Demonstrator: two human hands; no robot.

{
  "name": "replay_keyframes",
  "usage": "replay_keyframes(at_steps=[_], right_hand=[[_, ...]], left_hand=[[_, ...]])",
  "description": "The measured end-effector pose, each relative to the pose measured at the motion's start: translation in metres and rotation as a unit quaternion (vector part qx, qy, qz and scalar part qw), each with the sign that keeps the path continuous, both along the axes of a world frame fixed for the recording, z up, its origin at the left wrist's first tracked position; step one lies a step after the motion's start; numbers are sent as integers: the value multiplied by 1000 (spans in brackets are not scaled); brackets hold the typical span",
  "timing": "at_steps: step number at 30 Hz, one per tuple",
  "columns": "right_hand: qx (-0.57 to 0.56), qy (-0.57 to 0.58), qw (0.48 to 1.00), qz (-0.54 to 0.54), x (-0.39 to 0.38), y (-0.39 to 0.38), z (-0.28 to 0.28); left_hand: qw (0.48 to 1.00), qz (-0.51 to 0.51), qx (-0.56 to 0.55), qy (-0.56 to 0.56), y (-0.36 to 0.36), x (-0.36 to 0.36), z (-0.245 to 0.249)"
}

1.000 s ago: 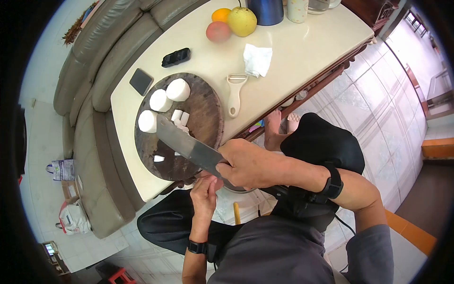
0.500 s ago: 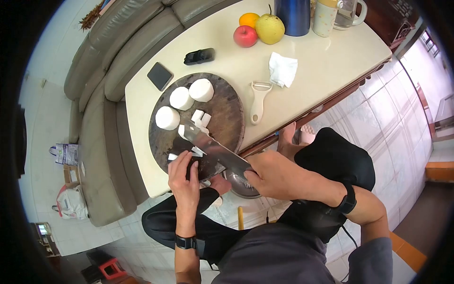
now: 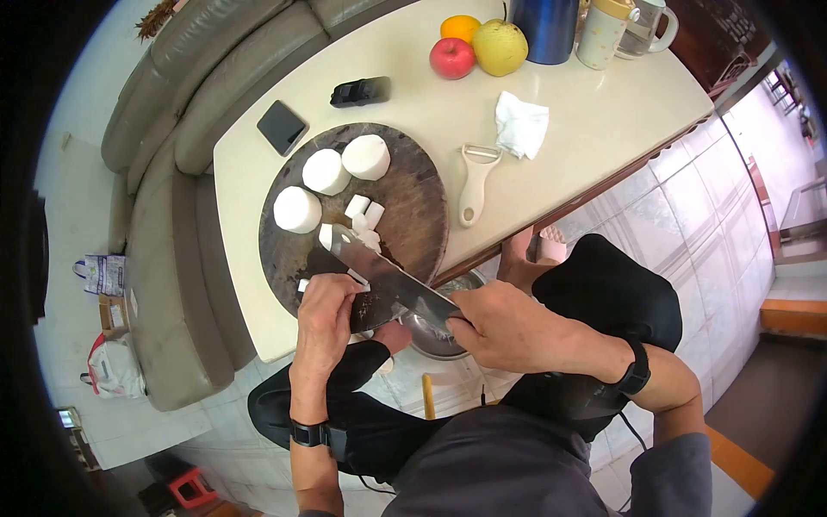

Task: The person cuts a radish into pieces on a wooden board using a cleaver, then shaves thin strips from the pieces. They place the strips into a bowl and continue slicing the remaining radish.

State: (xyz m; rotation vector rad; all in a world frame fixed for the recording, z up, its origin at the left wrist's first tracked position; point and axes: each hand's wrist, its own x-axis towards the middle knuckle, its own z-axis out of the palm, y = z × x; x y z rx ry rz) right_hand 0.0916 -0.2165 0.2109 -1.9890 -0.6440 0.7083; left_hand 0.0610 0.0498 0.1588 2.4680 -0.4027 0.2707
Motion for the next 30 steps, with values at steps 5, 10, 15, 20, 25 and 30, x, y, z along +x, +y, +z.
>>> replay_keyframes(at_steps=[5, 10, 15, 20, 25, 30], right_hand=[[-26, 19, 999, 10, 0, 3, 2], [-44, -63, 996, 36, -9, 4, -6], [-89, -208, 969, 101, -20, 14, -4], [-143, -193, 958, 157, -27, 24, 7], [-154, -199, 952, 173, -32, 29, 15], [-164, -232, 942, 179, -33, 34, 21]], left_hand=[[999, -42, 1, 21, 5, -12, 8], [1000, -27, 1, 4, 10, -36, -5], [993, 11, 68, -93, -6, -54, -16], [994, 7, 62, -89, 1, -61, -25], [997, -3, 54, -57, 4, -66, -31], [995, -6, 78, -54, 5, -74, -34]])
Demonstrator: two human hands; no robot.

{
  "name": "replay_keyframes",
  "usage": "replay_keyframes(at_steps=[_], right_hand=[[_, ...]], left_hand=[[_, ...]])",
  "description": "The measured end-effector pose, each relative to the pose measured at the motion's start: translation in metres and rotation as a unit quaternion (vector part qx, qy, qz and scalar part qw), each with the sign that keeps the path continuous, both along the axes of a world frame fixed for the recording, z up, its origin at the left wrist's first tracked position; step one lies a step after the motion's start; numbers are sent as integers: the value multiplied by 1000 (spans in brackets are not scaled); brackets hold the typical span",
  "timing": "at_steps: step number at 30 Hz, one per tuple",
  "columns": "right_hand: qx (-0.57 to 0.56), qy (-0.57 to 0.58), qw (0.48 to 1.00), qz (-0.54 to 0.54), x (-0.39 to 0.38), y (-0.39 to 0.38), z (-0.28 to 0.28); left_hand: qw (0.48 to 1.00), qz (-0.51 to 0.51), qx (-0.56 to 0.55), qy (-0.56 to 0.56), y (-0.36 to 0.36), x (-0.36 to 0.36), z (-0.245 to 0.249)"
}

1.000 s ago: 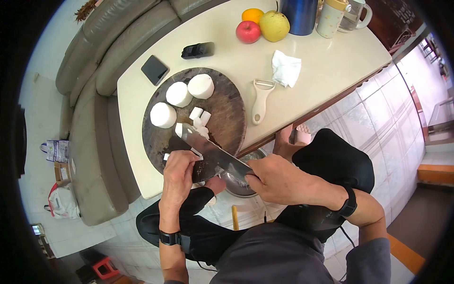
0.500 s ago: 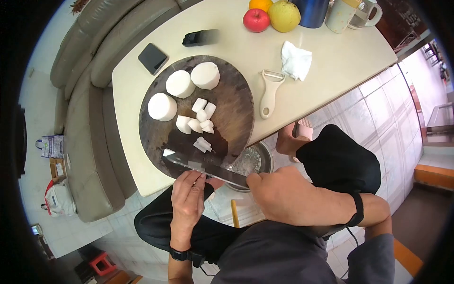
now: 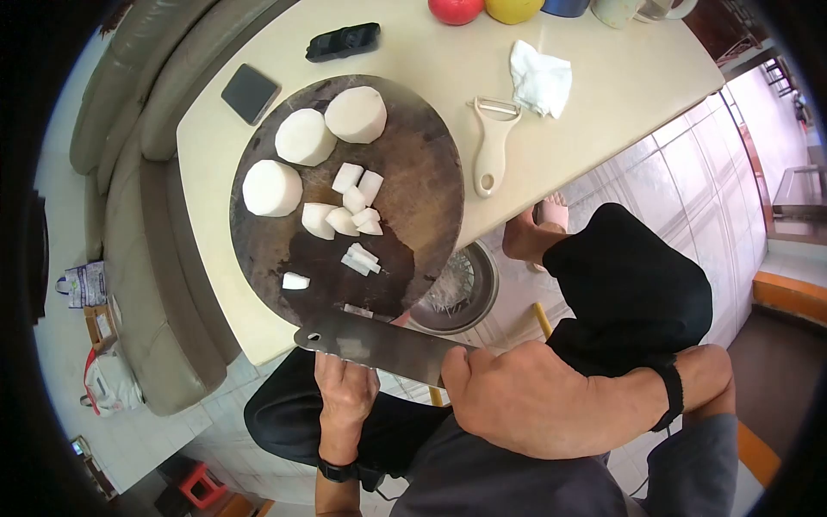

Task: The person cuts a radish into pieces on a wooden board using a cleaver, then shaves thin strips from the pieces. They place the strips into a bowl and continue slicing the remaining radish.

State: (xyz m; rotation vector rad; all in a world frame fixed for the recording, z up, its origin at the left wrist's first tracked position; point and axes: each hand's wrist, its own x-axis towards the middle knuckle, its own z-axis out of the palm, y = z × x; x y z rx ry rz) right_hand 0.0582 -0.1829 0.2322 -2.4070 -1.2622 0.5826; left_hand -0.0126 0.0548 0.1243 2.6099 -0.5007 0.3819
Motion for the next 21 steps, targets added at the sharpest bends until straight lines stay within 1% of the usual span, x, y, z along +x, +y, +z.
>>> replay_keyframes(at_steps=[6, 9, 11, 15, 17, 19, 21], right_hand=[[-5, -16, 1000, 19, 2, 4, -1], [-11, 11, 1000, 27, 5, 10, -5], [36, 20, 999, 8, 9, 20, -11], [28, -13, 1000, -4, 10, 23, -12], [12, 24, 1000, -16, 14, 18, -7], [15, 42, 999, -14, 13, 13, -5], [15, 64, 998, -15, 12, 11, -2]], left_hand=[[1000, 4, -4, 12, -1, 1, -1], [1000, 3, 0, 12, -1, 1, 0], [1000, 4, 7, 9, -2, 0, -1], [1000, 22, 12, -9, -5, 2, -2], [999, 33, 17, -15, -5, -2, -4], [1000, 17, -7, -19, -3, 0, -7], [999, 22, -15, -18, -4, -1, -6]])
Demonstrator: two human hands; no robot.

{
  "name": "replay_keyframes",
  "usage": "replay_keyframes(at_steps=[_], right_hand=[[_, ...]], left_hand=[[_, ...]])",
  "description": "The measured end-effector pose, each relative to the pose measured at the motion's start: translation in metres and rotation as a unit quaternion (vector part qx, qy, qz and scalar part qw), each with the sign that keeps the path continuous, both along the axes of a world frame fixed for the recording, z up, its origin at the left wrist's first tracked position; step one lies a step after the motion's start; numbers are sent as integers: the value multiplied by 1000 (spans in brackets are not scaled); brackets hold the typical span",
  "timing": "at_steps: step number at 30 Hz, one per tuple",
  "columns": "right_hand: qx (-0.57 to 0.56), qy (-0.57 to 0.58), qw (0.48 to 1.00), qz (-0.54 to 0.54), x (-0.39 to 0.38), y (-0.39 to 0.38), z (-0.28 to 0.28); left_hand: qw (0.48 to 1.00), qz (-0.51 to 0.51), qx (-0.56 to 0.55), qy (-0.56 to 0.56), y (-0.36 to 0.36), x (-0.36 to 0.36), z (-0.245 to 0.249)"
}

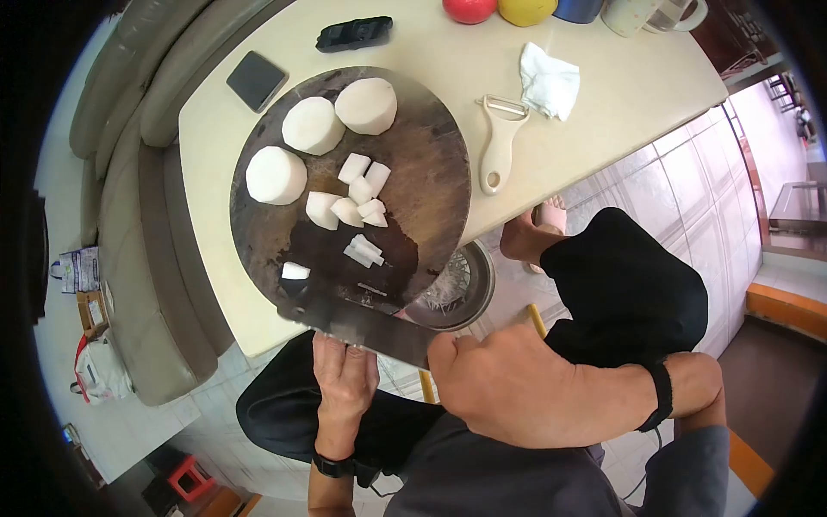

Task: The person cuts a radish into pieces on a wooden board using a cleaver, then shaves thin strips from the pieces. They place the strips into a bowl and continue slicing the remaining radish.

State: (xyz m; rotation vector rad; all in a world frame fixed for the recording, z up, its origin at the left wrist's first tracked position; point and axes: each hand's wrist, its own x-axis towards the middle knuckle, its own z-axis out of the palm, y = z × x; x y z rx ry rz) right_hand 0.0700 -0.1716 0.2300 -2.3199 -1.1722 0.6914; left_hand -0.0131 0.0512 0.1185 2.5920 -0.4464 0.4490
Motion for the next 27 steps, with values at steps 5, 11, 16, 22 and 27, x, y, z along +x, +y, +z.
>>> replay_keyframes(at_steps=[5, 11, 16, 22, 27], right_hand=[[5, -16, 1000, 25, -2, 0, 3], [-2, 35, 999, 34, 6, 4, 2], [39, -8, 999, -4, -4, 14, -21], [8, 9, 1000, -16, -4, 5, -15], [7, 64, 997, -33, 4, -2, -6]], left_hand=[[1000, -2, -10, 16, 0, 0, 1], [1000, -6, -7, 5, 1, 0, -2], [1000, 9, 9, -27, -2, 2, -2], [1000, 16, 5, -24, -5, 4, 2], [999, 21, -18, -45, -6, 5, 0]])
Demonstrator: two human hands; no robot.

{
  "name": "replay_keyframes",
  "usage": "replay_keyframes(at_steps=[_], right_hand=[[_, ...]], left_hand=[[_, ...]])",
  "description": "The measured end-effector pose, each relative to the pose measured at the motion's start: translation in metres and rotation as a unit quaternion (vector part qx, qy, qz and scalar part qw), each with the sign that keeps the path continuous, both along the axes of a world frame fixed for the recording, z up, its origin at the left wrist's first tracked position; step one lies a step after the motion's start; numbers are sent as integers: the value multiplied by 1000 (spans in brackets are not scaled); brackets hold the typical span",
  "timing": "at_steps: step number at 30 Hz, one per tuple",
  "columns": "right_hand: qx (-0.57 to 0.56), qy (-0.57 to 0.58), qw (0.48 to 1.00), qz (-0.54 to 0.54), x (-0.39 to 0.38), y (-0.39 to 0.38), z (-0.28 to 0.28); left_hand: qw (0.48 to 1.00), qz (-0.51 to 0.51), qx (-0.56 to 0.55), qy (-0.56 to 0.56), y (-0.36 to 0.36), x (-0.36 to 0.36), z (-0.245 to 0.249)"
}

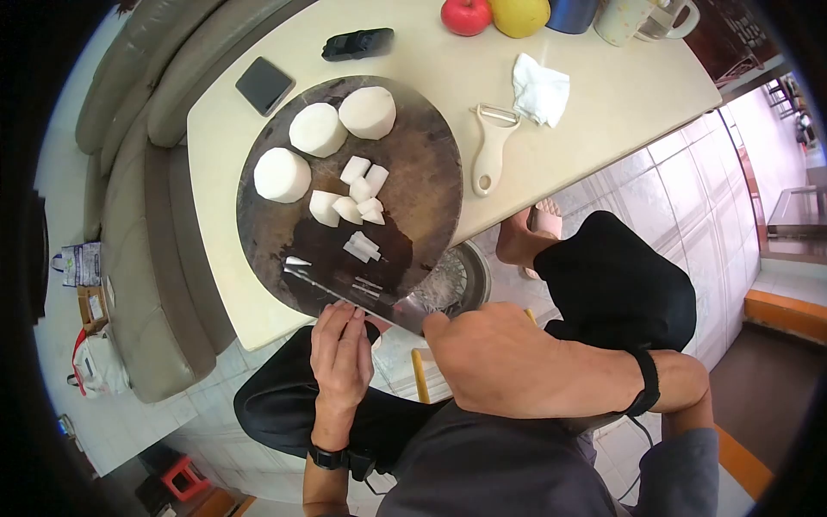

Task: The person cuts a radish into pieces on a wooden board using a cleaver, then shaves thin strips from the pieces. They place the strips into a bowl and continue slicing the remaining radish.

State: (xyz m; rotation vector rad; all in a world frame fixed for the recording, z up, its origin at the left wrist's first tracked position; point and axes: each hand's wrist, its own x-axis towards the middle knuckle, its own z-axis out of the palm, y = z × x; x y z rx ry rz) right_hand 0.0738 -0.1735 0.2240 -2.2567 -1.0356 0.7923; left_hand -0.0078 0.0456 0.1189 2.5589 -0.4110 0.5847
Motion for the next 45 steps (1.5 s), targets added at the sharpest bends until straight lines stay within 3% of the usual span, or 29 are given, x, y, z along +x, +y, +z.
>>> replay_keyframes(at_steps=[8, 10, 13, 21, 26, 33, 45], right_hand=[[44, -8, 995, -87, 11, -18, 2], [57, -6, 994, -92, 12, -20, 1], [65, -7, 993, -95, 11, -23, -1], [82, -11, 992, -98, 10, -30, -1], [69, -4, 993, -91, 13, -33, 2], [74, 1, 993, -97, 15, -36, 5], [51, 25, 995, -87, 14, -38, 8]], left_hand=[[1000, 17, -2, 11, 0, 16, 26], [995, 48, 31, 83, -6, 28, 38], [991, 18, 46, 121, -6, 32, 36], [991, 32, 47, 124, 0, 23, 31], [993, 53, -17, 109, 1, 26, 35], [979, 135, 36, 148, -10, 64, 53], [980, 146, 15, 137, -12, 59, 46]])
